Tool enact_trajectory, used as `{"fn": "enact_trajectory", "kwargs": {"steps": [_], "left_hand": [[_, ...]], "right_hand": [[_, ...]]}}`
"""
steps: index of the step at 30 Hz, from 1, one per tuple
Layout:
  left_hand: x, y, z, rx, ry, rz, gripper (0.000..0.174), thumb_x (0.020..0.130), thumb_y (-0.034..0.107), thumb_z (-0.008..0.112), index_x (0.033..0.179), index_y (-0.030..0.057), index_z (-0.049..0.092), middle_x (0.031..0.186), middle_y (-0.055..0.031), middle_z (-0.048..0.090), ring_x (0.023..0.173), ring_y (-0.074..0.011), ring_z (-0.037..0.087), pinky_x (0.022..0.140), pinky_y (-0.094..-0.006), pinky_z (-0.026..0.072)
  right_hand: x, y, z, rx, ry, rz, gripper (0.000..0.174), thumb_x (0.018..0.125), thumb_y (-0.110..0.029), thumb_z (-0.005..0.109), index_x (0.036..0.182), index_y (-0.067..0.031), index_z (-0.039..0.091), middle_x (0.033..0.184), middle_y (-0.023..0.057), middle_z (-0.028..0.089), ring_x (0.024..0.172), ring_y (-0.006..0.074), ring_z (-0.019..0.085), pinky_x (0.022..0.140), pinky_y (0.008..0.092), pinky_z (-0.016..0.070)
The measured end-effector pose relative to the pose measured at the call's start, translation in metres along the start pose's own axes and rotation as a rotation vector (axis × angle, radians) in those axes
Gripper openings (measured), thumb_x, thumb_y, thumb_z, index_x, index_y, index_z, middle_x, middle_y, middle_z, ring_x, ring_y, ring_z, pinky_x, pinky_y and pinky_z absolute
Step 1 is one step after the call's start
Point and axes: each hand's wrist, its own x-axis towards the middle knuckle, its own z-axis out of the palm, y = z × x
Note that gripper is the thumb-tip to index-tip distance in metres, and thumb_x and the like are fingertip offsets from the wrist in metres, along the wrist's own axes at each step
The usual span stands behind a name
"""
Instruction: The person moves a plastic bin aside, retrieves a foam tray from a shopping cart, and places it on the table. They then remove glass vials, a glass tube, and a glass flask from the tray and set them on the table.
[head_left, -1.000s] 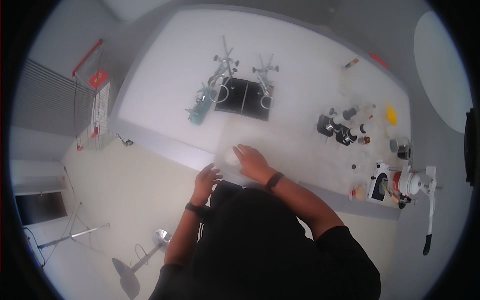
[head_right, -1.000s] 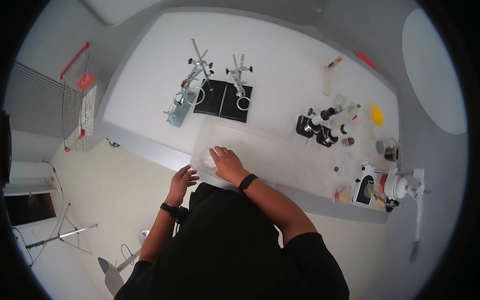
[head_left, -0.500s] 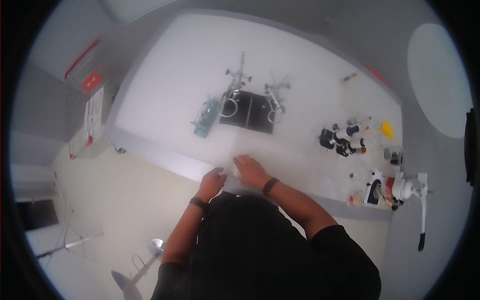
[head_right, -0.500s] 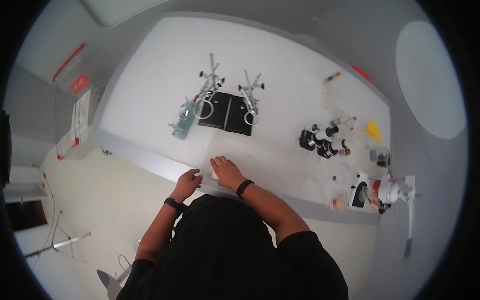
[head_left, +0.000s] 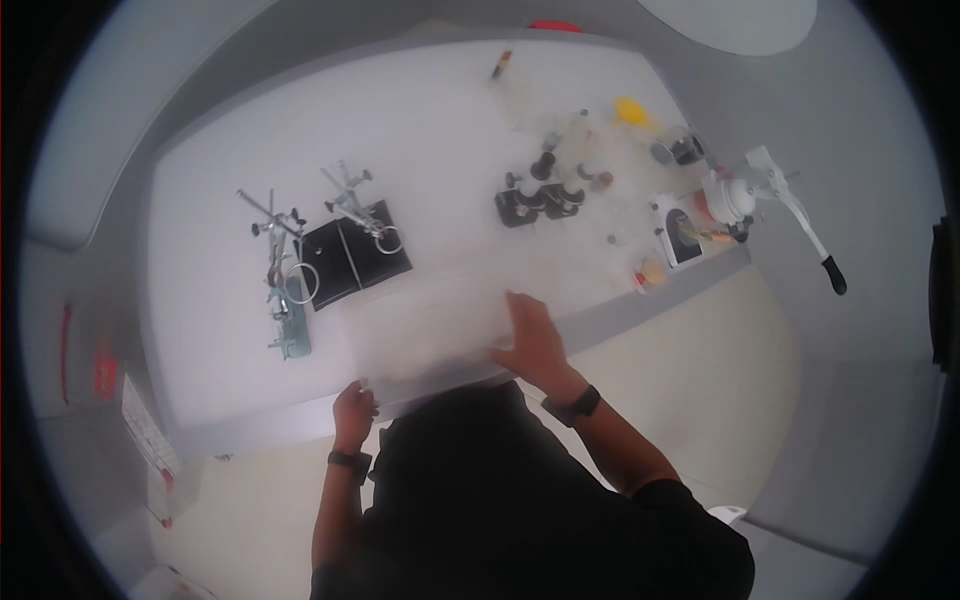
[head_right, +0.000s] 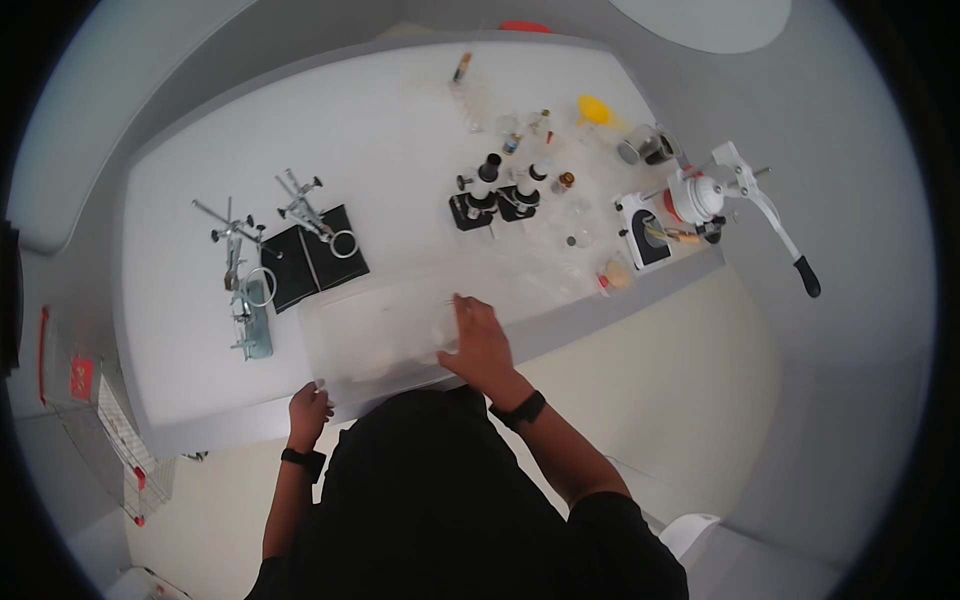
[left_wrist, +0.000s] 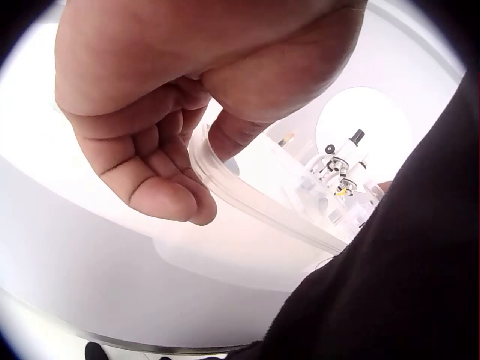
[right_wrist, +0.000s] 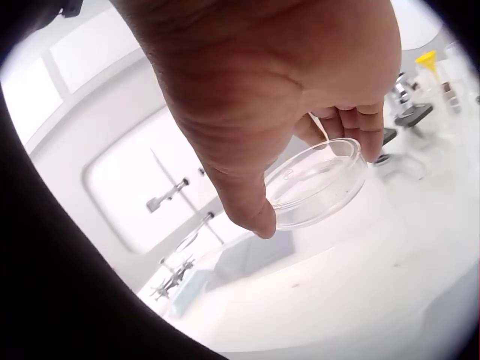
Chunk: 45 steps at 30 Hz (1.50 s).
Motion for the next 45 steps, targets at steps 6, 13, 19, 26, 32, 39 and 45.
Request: {"fn": "enact_trajectory", "kwargs": {"steps": [6, 13, 19, 26, 32, 39, 45], "left_hand": [[-0.001, 0.003, -0.017, 0.011, 0.022, -0.038, 0.040, 0.111, 0.015, 0.061, 0.145, -0.0048, 0.071, 0.085, -0.0105, 0.075, 0.065, -0.0158, 0.071, 0.059, -0.0322, 0.0561], [-0.012, 0.003, -0.017, -0.029, 0.102, -0.081, 0.038, 0.113, 0.019, 0.065, 0.144, -0.0020, 0.071, 0.088, -0.0097, 0.076, 0.068, -0.0159, 0.073, 0.059, -0.0311, 0.0562], [-0.029, 0.005, -0.006, -0.057, 0.206, -0.080, 0.042, 0.114, 0.026, 0.069, 0.146, -0.0014, 0.070, 0.099, -0.0093, 0.080, 0.077, -0.0158, 0.077, 0.065, -0.0303, 0.0578], [-0.054, 0.004, 0.004, -0.074, 0.318, -0.038, 0.040, 0.116, 0.026, 0.064, 0.144, -0.0016, 0.071, 0.110, -0.0101, 0.080, 0.092, -0.0167, 0.077, 0.076, -0.0316, 0.0595], [-0.070, -0.016, 0.024, -0.129, 0.346, -0.066, 0.042, 0.117, 0.028, 0.062, 0.144, -0.0025, 0.070, 0.113, -0.0118, 0.081, 0.094, -0.0185, 0.078, 0.080, -0.0326, 0.0608], [-0.087, -0.042, 0.035, -0.316, 0.276, -0.227, 0.044, 0.118, 0.031, 0.063, 0.148, -0.0006, 0.068, 0.118, -0.0144, 0.081, 0.096, -0.0217, 0.080, 0.081, -0.0345, 0.0628], [-0.104, -0.092, 0.043, -0.166, 0.288, -0.359, 0.038, 0.112, 0.029, 0.068, 0.134, -0.0021, 0.072, 0.106, -0.0156, 0.079, 0.082, -0.0230, 0.078, 0.067, -0.0345, 0.0604]], "right_hand": [[-0.041, 0.076, -0.009, -0.115, 0.113, 0.343, 0.112, 0.080, -0.034, 0.094, 0.170, 0.0051, 0.042, 0.159, 0.0269, 0.055, 0.147, 0.0446, 0.052, 0.124, 0.0496, 0.0499], [-0.011, 0.120, 0.039, -0.114, -0.003, 0.320, 0.111, 0.079, -0.032, 0.095, 0.169, 0.0056, 0.042, 0.160, 0.0269, 0.054, 0.149, 0.0440, 0.051, 0.127, 0.0489, 0.0476], [0.012, 0.141, 0.076, -0.117, 0.019, 0.219, 0.112, 0.079, -0.031, 0.095, 0.170, 0.0059, 0.040, 0.163, 0.0259, 0.053, 0.151, 0.0431, 0.050, 0.129, 0.0479, 0.0462], [0.018, 0.154, 0.088, -0.099, 0.030, 0.233, 0.107, 0.082, -0.032, 0.093, 0.169, 0.0045, 0.042, 0.163, 0.0267, 0.054, 0.151, 0.0452, 0.051, 0.128, 0.0512, 0.0464], [0.020, 0.161, 0.086, -0.117, 0.053, 0.231, 0.109, 0.080, -0.030, 0.097, 0.169, 0.0036, 0.043, 0.166, 0.0252, 0.053, 0.152, 0.0429, 0.052, 0.127, 0.0505, 0.0478], [0.016, 0.158, 0.068, -0.083, 0.026, 0.253, 0.104, 0.082, -0.030, 0.095, 0.169, -0.0013, 0.046, 0.171, 0.0243, 0.050, 0.157, 0.0417, 0.049, 0.128, 0.0513, 0.0470], [0.001, 0.157, 0.055, -0.011, 0.149, 0.180, 0.081, 0.089, -0.027, 0.089, 0.159, -0.0005, 0.058, 0.169, 0.0236, 0.052, 0.155, 0.0422, 0.051, 0.126, 0.0529, 0.0476]]}}
